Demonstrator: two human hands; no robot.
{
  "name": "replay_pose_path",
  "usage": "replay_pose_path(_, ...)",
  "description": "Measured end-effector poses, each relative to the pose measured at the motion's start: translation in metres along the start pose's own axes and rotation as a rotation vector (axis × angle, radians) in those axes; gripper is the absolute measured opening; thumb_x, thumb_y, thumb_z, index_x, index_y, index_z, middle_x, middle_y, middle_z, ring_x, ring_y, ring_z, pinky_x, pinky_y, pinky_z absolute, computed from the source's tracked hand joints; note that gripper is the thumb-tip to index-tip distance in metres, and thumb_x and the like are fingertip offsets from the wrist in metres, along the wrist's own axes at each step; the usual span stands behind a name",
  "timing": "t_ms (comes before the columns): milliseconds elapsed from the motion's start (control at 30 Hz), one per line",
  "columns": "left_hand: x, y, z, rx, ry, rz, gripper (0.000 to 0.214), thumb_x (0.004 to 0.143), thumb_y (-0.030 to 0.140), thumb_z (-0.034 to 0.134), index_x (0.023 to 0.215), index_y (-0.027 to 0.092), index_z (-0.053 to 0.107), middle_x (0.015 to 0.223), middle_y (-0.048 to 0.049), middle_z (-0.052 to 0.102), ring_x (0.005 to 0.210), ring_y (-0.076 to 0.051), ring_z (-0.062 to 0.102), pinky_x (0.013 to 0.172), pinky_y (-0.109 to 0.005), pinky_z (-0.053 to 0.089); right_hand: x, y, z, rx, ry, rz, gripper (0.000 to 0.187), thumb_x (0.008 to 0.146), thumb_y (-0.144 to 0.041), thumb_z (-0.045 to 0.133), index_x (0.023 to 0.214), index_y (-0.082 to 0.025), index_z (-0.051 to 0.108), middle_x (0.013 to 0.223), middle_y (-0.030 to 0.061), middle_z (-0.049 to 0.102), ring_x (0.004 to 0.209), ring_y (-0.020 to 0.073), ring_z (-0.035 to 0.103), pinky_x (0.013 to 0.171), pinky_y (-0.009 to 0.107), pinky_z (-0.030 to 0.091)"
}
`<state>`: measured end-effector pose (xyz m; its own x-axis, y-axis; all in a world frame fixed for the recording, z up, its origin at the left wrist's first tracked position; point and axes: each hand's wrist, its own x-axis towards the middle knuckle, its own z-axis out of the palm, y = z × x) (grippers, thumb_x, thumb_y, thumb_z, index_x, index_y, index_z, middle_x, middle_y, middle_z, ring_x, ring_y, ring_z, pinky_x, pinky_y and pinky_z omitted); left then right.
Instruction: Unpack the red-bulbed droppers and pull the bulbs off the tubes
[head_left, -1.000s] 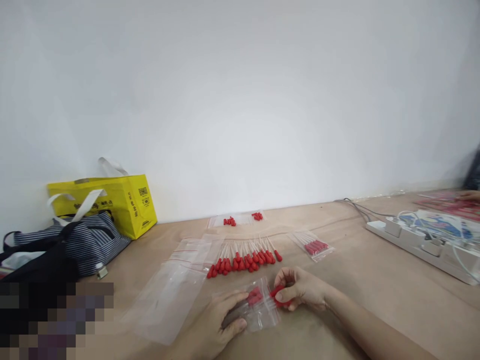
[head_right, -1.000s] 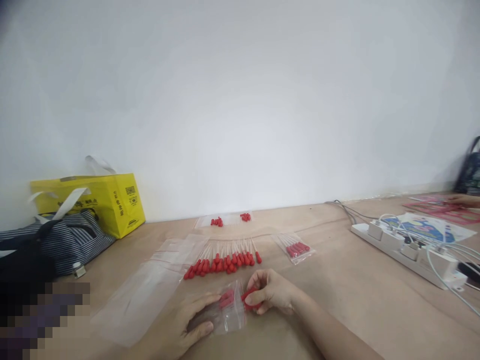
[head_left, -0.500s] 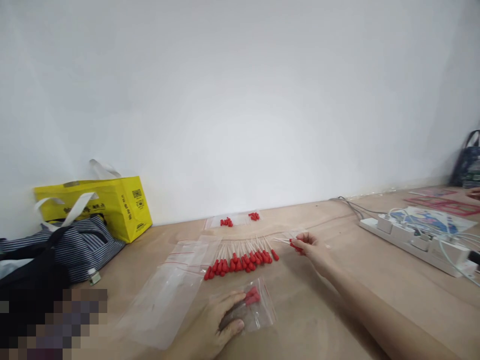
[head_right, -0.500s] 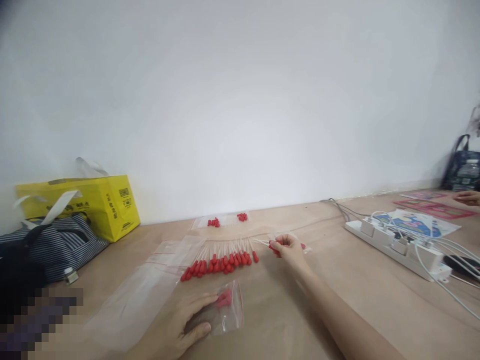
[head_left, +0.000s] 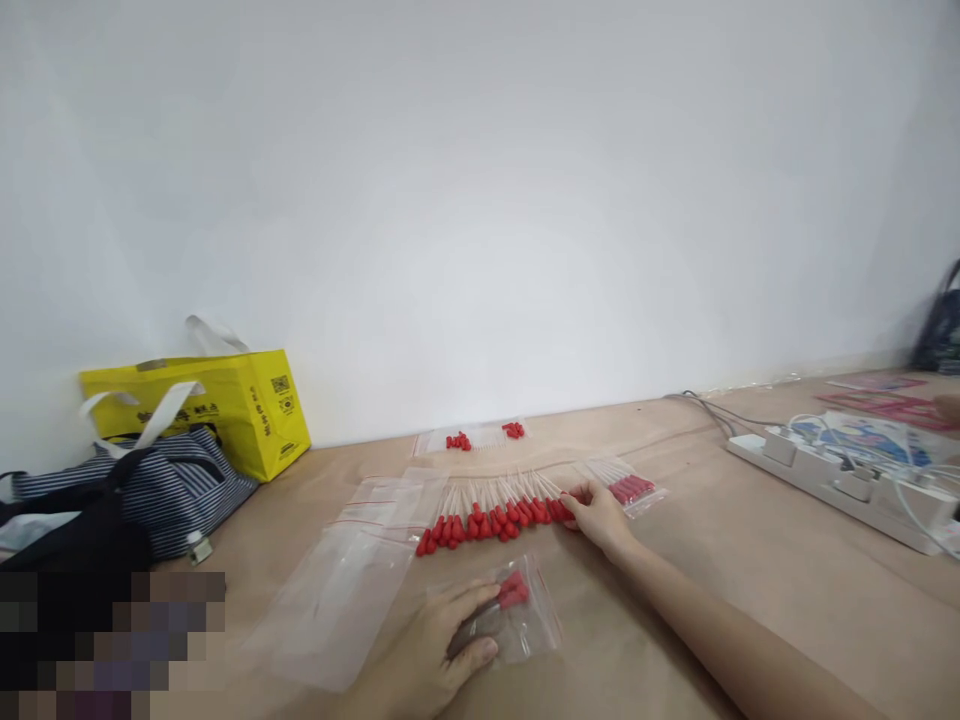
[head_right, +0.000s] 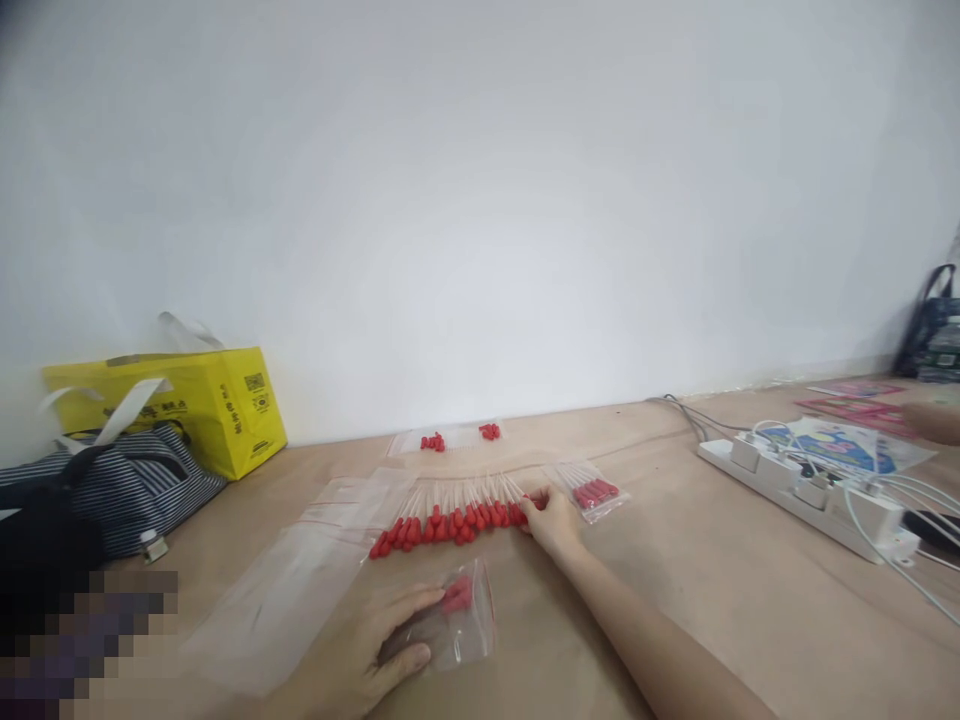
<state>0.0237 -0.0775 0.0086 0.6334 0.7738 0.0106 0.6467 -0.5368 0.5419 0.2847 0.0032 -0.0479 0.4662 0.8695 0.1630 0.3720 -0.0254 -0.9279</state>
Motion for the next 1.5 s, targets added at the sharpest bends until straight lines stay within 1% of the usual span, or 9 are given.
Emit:
replay_pose_path(167,0.0,-0.002,0.001,-0.018,0.023,0.028,0.044,0.078,0.038,0.05,0.121,0.033,0.044,0.129,0.0011,0.045,0.118,-0.022,0.04,0.1,-0.041,0.029,-0.005,-0.008,-0.008,-0.108,-0.071,-0.006,0.013,0.065,-0.03,0.055,0.069,-0.018,0.055,0.061,0.001,0.062,0.047,0.0118,0.056,0.041,0.02,0.039)
replay_pose_path(400,0.0,0.003,-0.001,-0.024,0.02,0.005,0.043,0.078,0.037,0.051,0.121,0.033,0.045,0.128,0.0009,0.047,0.117,-0.023,0.041,0.1,-0.041,0.03,-0.007,-0.016,-0.018,-0.233,-0.134,-0.089,0.017,0.065,-0.027,0.053,0.051,-0.018,0.056,0.058,0.0011,0.063,0.06,0.0148,0.058,0.059,0.024,0.04)
replay_pose_path(633,-0.001,0.001,0.0,-0.03,0.023,0.024,0.042,0.079,0.039,0.049,0.12,0.032,0.046,0.129,0.0009,0.046,0.117,-0.022,0.041,0.1,-0.04,0.03,-0.015,-0.021,-0.022,-0.212,-0.089,-0.16,0.013,0.067,-0.028,0.052,0.07,-0.017,0.059,0.07,0.0021,0.063,0.066,0.0147,0.055,0.061,0.024,0.039)
replay_pose_path(700,0.0,-0.001,0.001,-0.042,0.063,0.035,0.036,0.083,0.041,0.043,0.117,0.032,0.049,0.125,0.0014,0.05,0.115,-0.02,0.044,0.099,-0.038,0.033,-0.025,-0.024,-0.024,-0.142,-0.179,-0.26,0.012,0.066,-0.026,0.052,0.069,-0.016,0.059,0.066,0.0012,0.06,0.062,0.0132,0.052,0.058,0.022,0.039)
replay_pose_path(767,0.001,-0.001,0.001,-0.053,0.107,0.036,0.034,0.085,0.041,0.037,0.114,0.031,0.053,0.12,0.0014,0.054,0.111,-0.019,0.047,0.097,-0.036,0.035,-0.039,-0.026,-0.026,-0.078,-0.385,-0.347,0.01,0.065,-0.023,0.054,0.064,-0.016,0.06,0.059,-0.0003,0.057,0.056,0.0109,0.049,0.053,0.02,0.037)
replay_pose_path(867,0.002,0.004,0.0,-0.04,0.114,0.038,0.033,0.084,0.038,0.04,0.114,0.03,0.053,0.119,0.0011,0.055,0.11,-0.019,0.048,0.096,-0.034,0.036,-0.06,-0.026,-0.025,-0.116,-0.59,-0.358,0.006,0.061,-0.018,0.058,0.063,-0.016,0.064,0.057,-0.0015,0.056,0.051,0.0083,0.046,0.047,0.018,0.032)
replay_pose_path(1233,0.003,0.01,-0.003,-0.042,0.073,0.055,0.034,0.079,0.029,0.048,0.112,0.031,0.055,0.116,0.0015,0.057,0.106,-0.019,0.051,0.094,-0.034,0.038,-0.079,-0.047,-0.013,-0.378,-0.614,-0.459,0.025,0.054,-0.038,0.071,0.076,-0.025,0.068,0.063,-0.0036,0.055,0.061,0.0106,0.046,0.054,0.02,0.029)
replay_pose_path(1367,0.003,0.003,-0.001,-0.04,0.063,0.04,0.034,0.08,0.031,0.047,0.113,0.03,0.054,0.119,0.0013,0.055,0.11,-0.019,0.048,0.097,-0.035,0.035,-0.078,-0.047,-0.013,-0.388,-0.614,-0.369,0.025,0.05,-0.035,0.073,0.067,-0.02,0.063,0.06,-0.0043,0.054,0.056,0.0089,0.044,0.05,0.019,0.027)
replay_pose_path(1500,0.002,0.0,0.002,-0.033,0.067,0.005,0.035,0.08,0.034,0.047,0.114,0.029,0.053,0.122,0.0006,0.053,0.112,-0.02,0.046,0.098,-0.038,0.033,-0.072,-0.039,-0.015,-0.245,-0.746,-0.287,0.026,0.047,-0.027,0.073,0.066,-0.017,0.057,0.057,-0.0058,0.052,0.05,0.0064,0.041,0.045,0.017,0.027)
